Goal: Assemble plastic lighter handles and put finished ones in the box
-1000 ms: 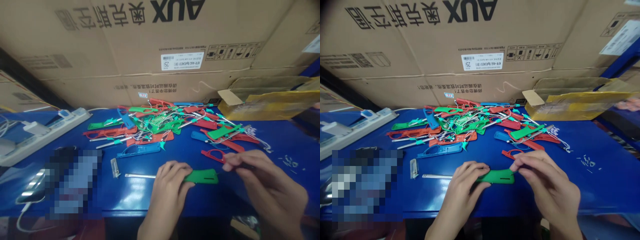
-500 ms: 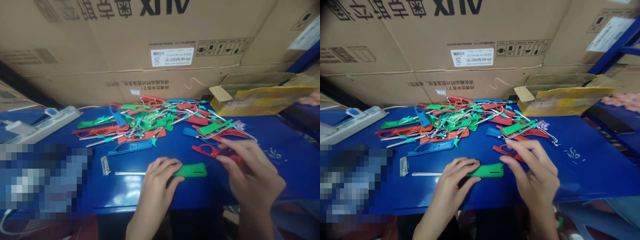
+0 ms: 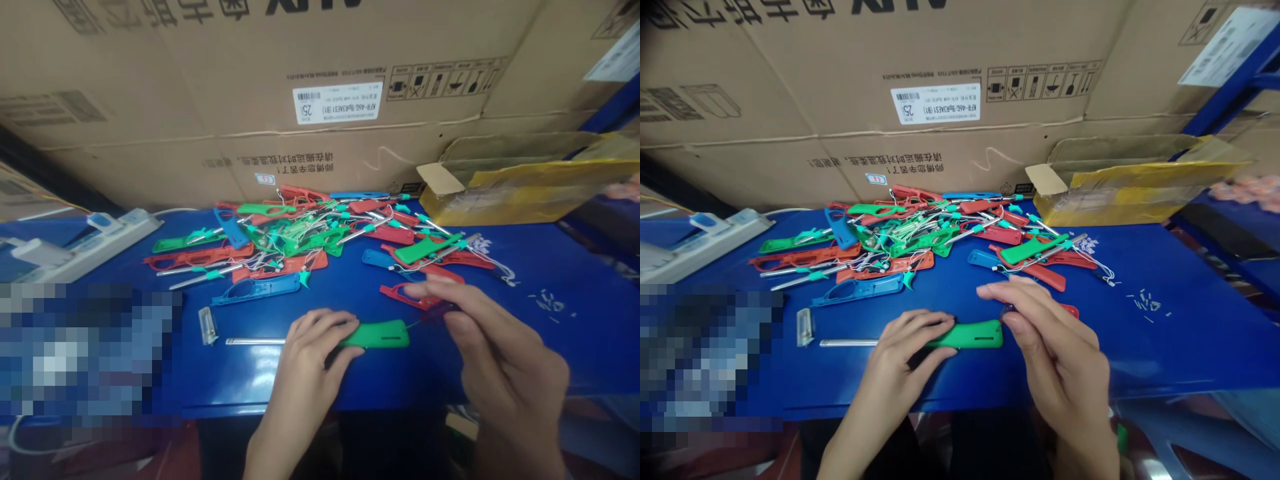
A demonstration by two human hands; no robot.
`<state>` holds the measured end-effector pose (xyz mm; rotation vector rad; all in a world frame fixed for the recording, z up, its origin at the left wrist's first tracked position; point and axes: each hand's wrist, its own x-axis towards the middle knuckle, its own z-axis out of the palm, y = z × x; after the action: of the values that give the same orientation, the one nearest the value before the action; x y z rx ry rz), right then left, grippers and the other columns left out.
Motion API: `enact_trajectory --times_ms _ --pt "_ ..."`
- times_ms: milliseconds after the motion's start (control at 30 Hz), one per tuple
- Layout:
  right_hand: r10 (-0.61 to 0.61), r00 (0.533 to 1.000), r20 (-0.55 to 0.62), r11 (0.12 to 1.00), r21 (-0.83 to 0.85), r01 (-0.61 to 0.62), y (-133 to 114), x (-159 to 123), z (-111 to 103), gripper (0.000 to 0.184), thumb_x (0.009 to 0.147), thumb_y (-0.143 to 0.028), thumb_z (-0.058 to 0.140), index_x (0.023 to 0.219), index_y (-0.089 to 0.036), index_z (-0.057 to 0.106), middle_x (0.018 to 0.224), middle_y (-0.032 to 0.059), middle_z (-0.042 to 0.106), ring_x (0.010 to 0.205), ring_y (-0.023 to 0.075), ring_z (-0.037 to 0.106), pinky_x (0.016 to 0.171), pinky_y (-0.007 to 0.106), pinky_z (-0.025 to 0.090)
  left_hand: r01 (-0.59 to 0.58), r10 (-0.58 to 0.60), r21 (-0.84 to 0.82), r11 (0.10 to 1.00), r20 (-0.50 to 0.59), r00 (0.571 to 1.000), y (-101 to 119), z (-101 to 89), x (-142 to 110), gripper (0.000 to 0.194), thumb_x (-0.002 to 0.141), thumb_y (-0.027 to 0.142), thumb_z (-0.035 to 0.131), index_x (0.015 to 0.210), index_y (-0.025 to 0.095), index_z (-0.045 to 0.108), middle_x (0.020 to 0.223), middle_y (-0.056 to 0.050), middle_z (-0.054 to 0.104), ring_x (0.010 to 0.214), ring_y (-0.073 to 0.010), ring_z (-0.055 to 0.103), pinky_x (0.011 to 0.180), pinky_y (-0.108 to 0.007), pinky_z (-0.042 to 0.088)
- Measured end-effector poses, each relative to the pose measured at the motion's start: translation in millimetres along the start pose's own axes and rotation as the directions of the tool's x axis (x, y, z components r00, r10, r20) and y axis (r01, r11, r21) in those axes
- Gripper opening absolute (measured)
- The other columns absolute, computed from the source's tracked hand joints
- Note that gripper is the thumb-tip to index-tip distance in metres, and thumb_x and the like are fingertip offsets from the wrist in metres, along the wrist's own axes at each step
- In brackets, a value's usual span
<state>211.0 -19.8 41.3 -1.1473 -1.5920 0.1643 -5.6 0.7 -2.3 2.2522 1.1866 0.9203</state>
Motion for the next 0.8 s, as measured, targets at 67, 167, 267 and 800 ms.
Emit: enact_trajectory --times_ms 67,167,267,800 --pt "0.041 0.998 -0.046 0.993 0.116 -0.035 -0.5 -1.0 3.0 0.044 0.091 -0.009 0.07 0.129 -0.031 0.071 0.095 -0.0006 0.077 0.086 0.0197 0.074 0.087 0.04 0.063 0.005 -0.005 -0.002 1.0 0.004 1.0 0.3 -0.2 0.1 0.026 0.093 0.022 0.077 0.119 0.025 0.074 0.121 -0.006 0.078 0.112 -0.0292 0.066 0.094 -0.049 0.052" --pt "-0.04 0.988 -0.15 0.99 0.126 0.059 -0.8 0.2 7.9 0.05 0.079 -0.002 0.081 0.119 -0.031 0.076 0.088 -0.0026 0.072 0.076 0.0164 0.068 0.081 0.038 0.062 0.015 -0.015 0.001 1.0 0.008 1.0 1.3 -0.5 0.3 0.026 0.093 0.022 0.076 0.119 0.025 0.073 0.121 -0.006 0.077 0.112 -0.0293 0.066 0.095 -0.05 0.051" --pt "-0.089 0.991 -0.101 0.996 0.021 0.092 -4.8 1.6 6.7 0.037 0.088 -0.007 0.074 0.118 -0.029 0.077 0.1 0.0013 0.075 0.091 0.0185 0.07 0.085 0.038 0.06 0.014 -0.014 0.003 1.0 0.009 1.0 2.3 -0.6 0.3 0.027 0.093 0.02 0.077 0.119 0.025 0.073 0.121 -0.006 0.077 0.113 -0.0292 0.065 0.096 -0.05 0.051" --pt "0.048 0.997 -0.057 0.999 0.008 -0.048 -3.4 -2.5 7.9 0.034 0.102 -0.015 0.054 0.127 -0.028 0.073 0.11 0.0038 0.077 0.099 0.0207 0.074 0.084 0.037 0.063 0.027 -0.027 -0.03 0.999 0.012 1.0 4.0 0.0 0.6 0.026 0.093 0.019 0.076 0.118 0.024 0.072 0.122 -0.006 0.076 0.114 -0.0284 0.065 0.097 -0.048 0.049"
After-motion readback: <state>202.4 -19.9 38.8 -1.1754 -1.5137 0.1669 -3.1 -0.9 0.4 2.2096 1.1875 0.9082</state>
